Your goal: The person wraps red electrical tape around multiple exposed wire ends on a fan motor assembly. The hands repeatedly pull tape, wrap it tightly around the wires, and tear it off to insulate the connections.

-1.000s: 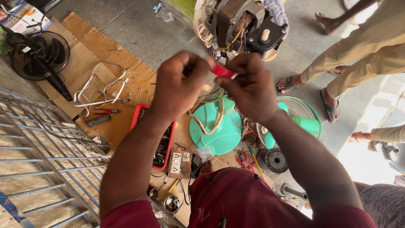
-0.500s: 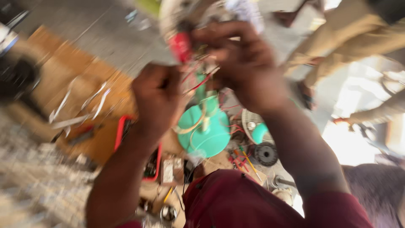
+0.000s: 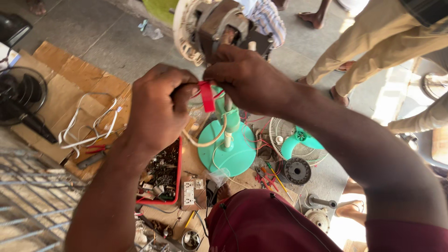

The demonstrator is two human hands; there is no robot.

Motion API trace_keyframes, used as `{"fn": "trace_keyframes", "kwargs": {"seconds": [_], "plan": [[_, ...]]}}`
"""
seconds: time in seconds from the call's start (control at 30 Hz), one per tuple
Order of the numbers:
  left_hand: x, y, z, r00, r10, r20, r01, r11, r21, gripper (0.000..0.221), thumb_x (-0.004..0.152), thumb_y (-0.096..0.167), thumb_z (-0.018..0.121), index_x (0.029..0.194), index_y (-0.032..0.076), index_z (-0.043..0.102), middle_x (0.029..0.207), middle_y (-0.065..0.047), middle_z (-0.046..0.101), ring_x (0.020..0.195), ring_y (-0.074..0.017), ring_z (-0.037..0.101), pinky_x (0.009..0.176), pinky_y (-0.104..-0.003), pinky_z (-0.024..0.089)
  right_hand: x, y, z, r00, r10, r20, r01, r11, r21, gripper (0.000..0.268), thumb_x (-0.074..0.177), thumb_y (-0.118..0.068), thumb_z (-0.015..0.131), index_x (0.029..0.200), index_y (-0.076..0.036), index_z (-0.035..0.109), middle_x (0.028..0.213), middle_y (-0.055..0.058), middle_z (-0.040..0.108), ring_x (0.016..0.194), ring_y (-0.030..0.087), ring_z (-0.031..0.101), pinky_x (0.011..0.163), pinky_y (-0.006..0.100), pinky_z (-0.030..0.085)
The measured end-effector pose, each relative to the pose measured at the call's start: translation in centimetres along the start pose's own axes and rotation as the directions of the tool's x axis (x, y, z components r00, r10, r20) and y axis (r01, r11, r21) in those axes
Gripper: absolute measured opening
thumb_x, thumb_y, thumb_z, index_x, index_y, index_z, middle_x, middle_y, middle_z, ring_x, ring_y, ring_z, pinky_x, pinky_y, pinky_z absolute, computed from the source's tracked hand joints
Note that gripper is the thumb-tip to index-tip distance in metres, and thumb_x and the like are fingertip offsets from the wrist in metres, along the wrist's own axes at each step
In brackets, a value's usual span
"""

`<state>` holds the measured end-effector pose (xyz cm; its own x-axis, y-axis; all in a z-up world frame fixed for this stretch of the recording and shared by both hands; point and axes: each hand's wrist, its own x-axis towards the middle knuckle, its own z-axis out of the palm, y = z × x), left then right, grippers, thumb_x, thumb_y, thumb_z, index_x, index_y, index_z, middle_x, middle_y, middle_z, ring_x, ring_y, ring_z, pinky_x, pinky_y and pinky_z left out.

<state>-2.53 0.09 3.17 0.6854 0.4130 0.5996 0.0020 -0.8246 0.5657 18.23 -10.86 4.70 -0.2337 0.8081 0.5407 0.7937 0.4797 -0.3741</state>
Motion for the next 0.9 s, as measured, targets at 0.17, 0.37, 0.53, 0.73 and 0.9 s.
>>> {"fn": "trace_keyframes", "kwargs": {"seconds": [0.17,0.37,0.53,0.73,0.9], "plan": [[0.1,0.4,1.2,0.982,0.141,-0.123,-0.144,0.989,-0.015,0.02,0.09,-0.013,0.066,0.104,0.002,0.067,0.103,-0.016,0.064,0.093,-0.026,0.069,0.075,-0.037,0.059,0.1,0.4,-0.8,0.997,-0.029,0.074,0.03,1.0,-0.009,0.017,0.093,0.008,0.069,0.107,0.0,0.068,0.102,0.017,0.061,0.095,0.036,0.065,0.078,0.046,0.053],[-1.8,0.8,3.2,0.904,0.315,-0.288,-0.3,0.949,0.098,0.025,0.084,-0.007,0.067,0.108,0.0,0.064,0.099,-0.021,0.063,0.09,-0.0319,0.066,0.078,-0.04,0.058,0.2,-0.1,-0.9,0.996,-0.035,0.08,0.037,0.999,-0.016,0.021,0.092,0.008,0.069,0.111,-0.001,0.068,0.108,0.016,0.064,0.096,0.033,0.069,0.079,0.042,0.057],[-2.2,-1.2,4.3,0.852,-0.511,-0.113,0.392,0.767,-0.509,0.012,0.099,0.003,0.062,0.108,0.0,0.07,0.088,-0.009,0.074,0.069,-0.0144,0.073,0.06,-0.029,0.062,-0.2,-1.1,-0.5,0.995,0.095,0.018,-0.095,0.995,-0.011,0.021,0.096,0.007,0.069,0.116,0.001,0.066,0.101,0.015,0.065,0.088,0.029,0.07,0.073,0.04,0.057],[-1.3,-3.2,4.2,0.75,-0.648,0.132,0.478,0.392,-0.786,0.016,0.097,0.001,0.062,0.109,0.009,0.054,0.079,-0.012,0.069,0.06,-0.0144,0.067,0.047,-0.03,0.052,-0.8,-1.4,0.4,0.998,-0.033,-0.05,0.028,0.995,-0.097,0.028,0.094,0.011,0.07,0.119,-0.001,0.072,0.106,0.016,0.063,0.093,0.028,0.069,0.075,0.039,0.057],[-2.0,-1.5,2.7,0.985,-0.026,-0.17,-0.032,0.943,-0.33,0.013,0.101,-0.008,0.062,0.105,0.004,0.067,0.096,-0.009,0.069,0.079,-0.0125,0.069,0.067,-0.024,0.059,-1.2,-0.4,0.4,0.998,0.052,0.016,-0.051,0.995,-0.087,0.018,0.095,0.009,0.073,0.11,0.0,0.074,0.098,0.014,0.061,0.085,0.025,0.065,0.071,0.039,0.053]]}}
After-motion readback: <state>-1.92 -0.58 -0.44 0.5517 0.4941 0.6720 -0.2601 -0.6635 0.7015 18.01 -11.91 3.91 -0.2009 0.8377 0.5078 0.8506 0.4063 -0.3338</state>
